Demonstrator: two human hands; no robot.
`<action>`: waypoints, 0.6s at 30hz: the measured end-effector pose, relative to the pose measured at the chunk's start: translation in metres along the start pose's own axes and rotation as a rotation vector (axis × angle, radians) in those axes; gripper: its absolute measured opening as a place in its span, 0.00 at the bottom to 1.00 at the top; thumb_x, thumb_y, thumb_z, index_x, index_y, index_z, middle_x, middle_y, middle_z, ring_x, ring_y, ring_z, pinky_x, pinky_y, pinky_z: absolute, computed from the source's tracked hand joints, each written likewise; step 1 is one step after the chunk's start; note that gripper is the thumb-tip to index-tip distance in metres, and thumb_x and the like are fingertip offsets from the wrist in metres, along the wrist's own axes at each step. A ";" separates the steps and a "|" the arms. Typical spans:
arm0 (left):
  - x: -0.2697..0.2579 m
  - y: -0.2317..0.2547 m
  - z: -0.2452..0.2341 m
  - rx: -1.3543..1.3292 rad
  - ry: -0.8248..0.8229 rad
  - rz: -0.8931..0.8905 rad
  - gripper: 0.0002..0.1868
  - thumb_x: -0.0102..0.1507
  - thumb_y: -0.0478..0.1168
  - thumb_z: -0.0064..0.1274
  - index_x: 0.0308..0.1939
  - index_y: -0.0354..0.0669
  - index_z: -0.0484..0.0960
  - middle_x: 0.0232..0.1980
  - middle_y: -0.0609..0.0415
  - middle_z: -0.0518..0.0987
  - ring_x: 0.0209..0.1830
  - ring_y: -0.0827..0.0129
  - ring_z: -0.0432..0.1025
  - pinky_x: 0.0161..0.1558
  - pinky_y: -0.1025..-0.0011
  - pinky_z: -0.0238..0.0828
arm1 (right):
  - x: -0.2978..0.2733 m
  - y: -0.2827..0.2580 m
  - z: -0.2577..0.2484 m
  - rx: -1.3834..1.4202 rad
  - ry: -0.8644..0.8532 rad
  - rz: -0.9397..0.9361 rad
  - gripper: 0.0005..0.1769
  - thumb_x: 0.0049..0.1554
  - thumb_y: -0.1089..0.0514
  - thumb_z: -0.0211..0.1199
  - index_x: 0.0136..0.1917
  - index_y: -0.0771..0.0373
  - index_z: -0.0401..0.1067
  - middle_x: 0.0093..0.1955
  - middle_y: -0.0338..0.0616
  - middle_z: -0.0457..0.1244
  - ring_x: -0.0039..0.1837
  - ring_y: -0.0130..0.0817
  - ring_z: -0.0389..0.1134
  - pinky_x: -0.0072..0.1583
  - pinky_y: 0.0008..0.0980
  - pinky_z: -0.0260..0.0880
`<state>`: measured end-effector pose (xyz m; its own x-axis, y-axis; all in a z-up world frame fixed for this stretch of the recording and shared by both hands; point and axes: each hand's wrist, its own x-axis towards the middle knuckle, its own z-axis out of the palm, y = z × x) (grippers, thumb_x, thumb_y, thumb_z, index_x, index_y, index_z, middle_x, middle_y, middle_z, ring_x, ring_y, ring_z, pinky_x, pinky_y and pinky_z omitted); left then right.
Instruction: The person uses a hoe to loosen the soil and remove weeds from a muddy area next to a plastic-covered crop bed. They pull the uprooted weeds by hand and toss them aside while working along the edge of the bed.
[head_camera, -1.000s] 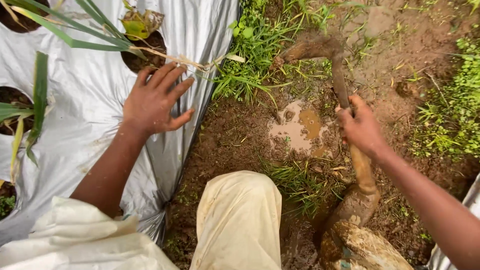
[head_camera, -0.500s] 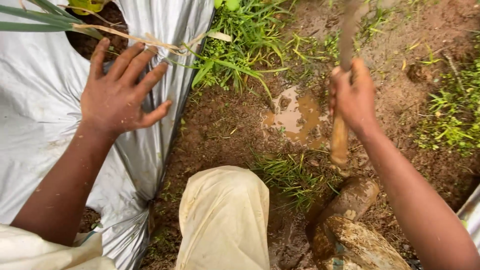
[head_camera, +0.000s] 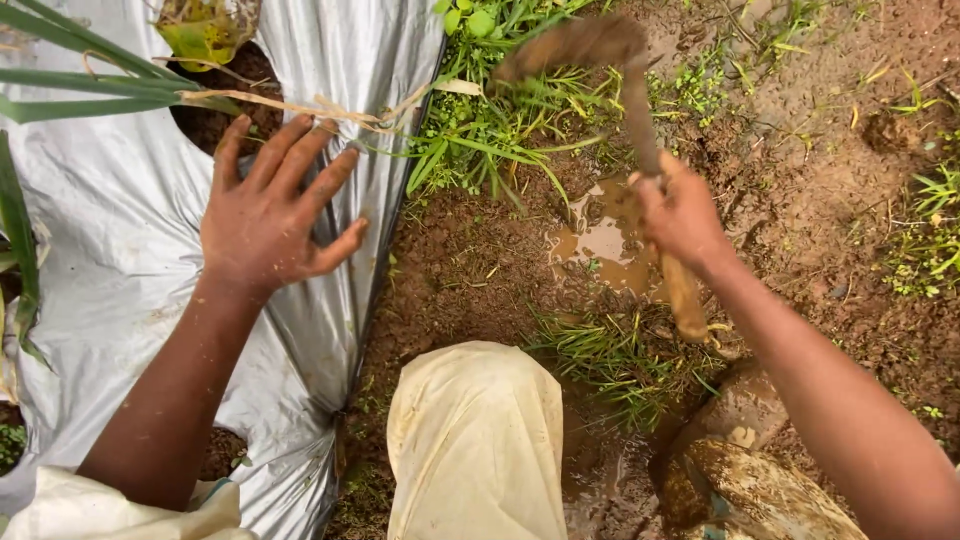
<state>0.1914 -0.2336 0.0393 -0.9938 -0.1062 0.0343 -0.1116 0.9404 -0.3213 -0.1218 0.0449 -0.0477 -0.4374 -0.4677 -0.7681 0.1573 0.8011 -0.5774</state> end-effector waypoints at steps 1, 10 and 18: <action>0.002 0.000 -0.001 -0.017 0.015 -0.001 0.35 0.68 0.70 0.47 0.69 0.54 0.83 0.72 0.52 0.78 0.74 0.62 0.71 0.78 0.52 0.47 | 0.006 0.001 -0.005 0.089 0.065 -0.075 0.07 0.71 0.61 0.46 0.61 0.59 0.63 0.43 0.43 0.64 0.34 0.32 0.64 0.31 0.30 0.67; 0.004 0.001 -0.003 -0.031 0.008 -0.012 0.35 0.66 0.69 0.48 0.67 0.53 0.84 0.72 0.51 0.79 0.72 0.61 0.72 0.73 0.52 0.55 | 0.011 0.035 0.018 0.259 -0.014 -0.049 0.08 0.71 0.59 0.46 0.62 0.60 0.61 0.32 0.37 0.59 0.26 0.27 0.57 0.25 0.26 0.60; 0.009 0.001 -0.005 -0.052 0.047 -0.004 0.33 0.66 0.67 0.51 0.65 0.52 0.85 0.70 0.51 0.79 0.71 0.60 0.73 0.72 0.52 0.57 | 0.027 0.039 -0.020 0.275 0.100 -0.135 0.04 0.73 0.59 0.47 0.57 0.60 0.62 0.34 0.32 0.57 0.29 0.25 0.55 0.29 0.27 0.60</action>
<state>0.1823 -0.2318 0.0440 -0.9921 -0.0962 0.0802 -0.1146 0.9557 -0.2710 -0.1453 0.0709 -0.0848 -0.5534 -0.5127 -0.6565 0.3193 0.5973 -0.7357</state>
